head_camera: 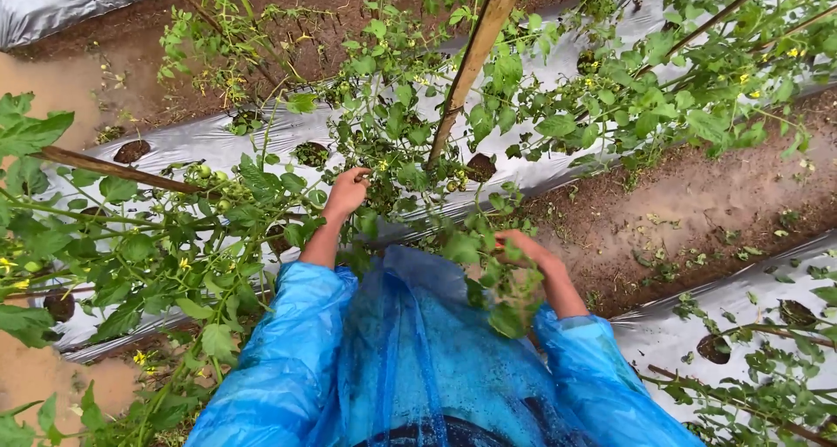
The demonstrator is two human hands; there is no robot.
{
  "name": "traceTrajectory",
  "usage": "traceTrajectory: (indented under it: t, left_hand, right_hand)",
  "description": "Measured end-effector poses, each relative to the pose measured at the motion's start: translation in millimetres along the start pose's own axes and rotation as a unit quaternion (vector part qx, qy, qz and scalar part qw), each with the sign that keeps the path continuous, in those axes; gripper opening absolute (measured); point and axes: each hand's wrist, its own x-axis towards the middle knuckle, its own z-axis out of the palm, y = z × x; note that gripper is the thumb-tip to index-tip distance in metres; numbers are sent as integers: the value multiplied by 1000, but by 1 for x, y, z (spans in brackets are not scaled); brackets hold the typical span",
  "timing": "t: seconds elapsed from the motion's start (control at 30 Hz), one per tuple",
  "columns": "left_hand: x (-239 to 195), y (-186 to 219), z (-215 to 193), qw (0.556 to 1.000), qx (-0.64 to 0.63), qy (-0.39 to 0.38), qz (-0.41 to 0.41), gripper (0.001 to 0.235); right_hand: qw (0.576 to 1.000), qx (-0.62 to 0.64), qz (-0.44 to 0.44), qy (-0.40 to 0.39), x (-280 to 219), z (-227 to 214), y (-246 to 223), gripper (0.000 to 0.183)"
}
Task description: Pruning tomato plants in a field using hand shears to remove excess foliage and suckers.
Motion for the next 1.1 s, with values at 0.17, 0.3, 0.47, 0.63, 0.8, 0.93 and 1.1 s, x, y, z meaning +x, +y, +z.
traceTrajectory:
  t: [0.17, 0.3, 0.47, 0.63, 0.8, 0.93, 1.1]
  left_hand:
    - [-13, 13, -7, 997, 47, -2, 54, 40]
    - [-2, 2, -4, 992, 82, 4, 99, 41]
    - [29, -31, -1, 985, 106, 5, 134, 38]
    - [29, -39, -8, 984, 108, -24, 141, 36]
    - [39, -42, -10, 976, 150, -19, 154, 35]
    - [35, -32, 6, 956, 185, 38, 223, 36]
    - [13, 2, 18, 873, 350, 73, 331, 46]
  right_hand:
    - [998, 64, 16, -19, -6, 17, 129, 71]
    - [990, -91, 55, -90, -37, 25, 80, 78]
    - [983, 47, 175, -15, -49, 54, 86, 48]
    - [946, 227, 225, 46, -79, 55, 51, 39]
    - [965, 226, 107, 77, -93, 58, -15, 52]
    - [890, 240, 363, 134, -49, 53, -7, 65]
    - [962, 144, 156, 173, -38, 33, 11, 52]
